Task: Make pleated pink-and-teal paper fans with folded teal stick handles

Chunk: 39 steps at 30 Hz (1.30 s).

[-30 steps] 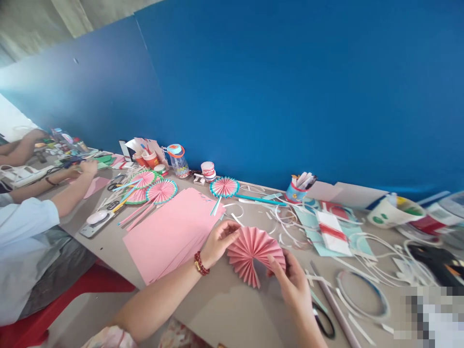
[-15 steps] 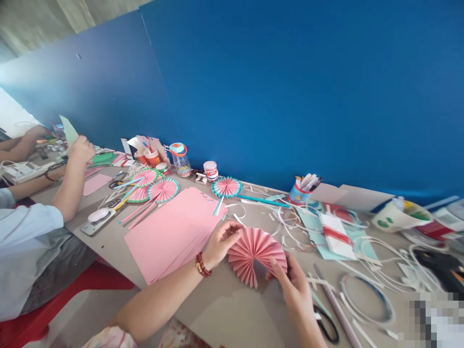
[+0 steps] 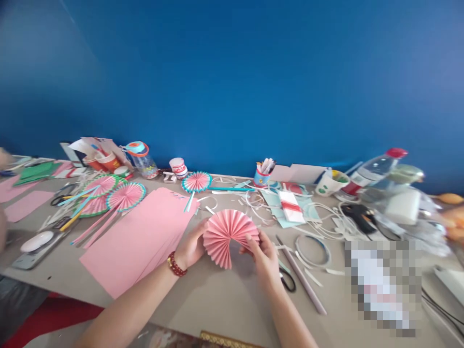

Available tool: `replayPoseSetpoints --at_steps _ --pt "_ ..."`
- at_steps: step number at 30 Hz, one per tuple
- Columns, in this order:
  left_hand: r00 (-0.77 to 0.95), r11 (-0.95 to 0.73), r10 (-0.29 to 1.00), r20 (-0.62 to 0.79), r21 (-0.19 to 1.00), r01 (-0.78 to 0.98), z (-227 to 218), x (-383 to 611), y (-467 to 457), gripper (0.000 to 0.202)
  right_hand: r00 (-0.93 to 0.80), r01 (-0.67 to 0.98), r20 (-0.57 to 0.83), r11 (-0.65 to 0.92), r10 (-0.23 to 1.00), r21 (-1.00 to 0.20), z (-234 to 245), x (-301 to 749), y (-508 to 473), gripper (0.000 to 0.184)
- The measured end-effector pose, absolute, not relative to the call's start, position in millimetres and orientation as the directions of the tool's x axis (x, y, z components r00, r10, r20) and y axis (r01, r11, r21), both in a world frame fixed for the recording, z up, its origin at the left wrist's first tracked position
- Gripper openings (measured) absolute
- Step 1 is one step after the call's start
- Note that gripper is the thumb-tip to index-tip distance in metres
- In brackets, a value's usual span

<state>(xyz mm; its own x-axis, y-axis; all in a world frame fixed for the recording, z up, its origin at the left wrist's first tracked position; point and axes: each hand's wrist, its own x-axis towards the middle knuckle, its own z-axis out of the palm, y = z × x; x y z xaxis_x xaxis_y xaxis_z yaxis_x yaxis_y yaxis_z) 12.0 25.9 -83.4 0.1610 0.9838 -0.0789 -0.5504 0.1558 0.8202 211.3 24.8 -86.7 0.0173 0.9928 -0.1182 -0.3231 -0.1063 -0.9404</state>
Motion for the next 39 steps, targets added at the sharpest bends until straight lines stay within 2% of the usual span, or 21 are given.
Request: replayPoseSetpoints --at_steps 3,10,17,23,31,39 --pt "0.209 0.218 0.970 -0.127 0.838 -0.500 -83.7 14.0 22.0 0.039 0.006 -0.347 -0.123 -0.113 0.992 -0.931 -86.1 210.9 25.1 0.036" --pt "0.128 0.260 0.966 -0.226 0.839 -0.479 -90.2 14.9 21.7 0.033 -0.057 -0.358 -0.123 -0.135 0.991 -0.924 -87.6 209.1 21.0 0.037" --pt "0.203 0.256 0.961 -0.190 0.887 -0.384 -84.7 19.0 16.0 0.042 -0.075 -0.263 -0.143 -0.158 0.987 -0.952 -83.5 198.3 11.4 0.045" --pt "0.203 0.265 0.957 -0.205 0.906 -0.331 -91.4 19.9 17.2 0.041 -0.082 -0.318 -0.113 -0.133 0.990 -0.939 -82.5 198.8 12.5 0.045" --pt "0.186 0.264 0.960 -0.210 0.900 -0.348 -88.6 20.8 17.1 0.043 -0.062 -0.328 -0.099 -0.114 0.993 -0.938 -83.1 201.7 13.4 0.042" --pt "0.190 0.258 0.960 -0.204 0.909 -0.327 -90.9 21.0 16.1 0.037 -0.080 -0.363 -0.117 -0.138 0.990 -0.922 -81.7 202.0 14.2 0.042"
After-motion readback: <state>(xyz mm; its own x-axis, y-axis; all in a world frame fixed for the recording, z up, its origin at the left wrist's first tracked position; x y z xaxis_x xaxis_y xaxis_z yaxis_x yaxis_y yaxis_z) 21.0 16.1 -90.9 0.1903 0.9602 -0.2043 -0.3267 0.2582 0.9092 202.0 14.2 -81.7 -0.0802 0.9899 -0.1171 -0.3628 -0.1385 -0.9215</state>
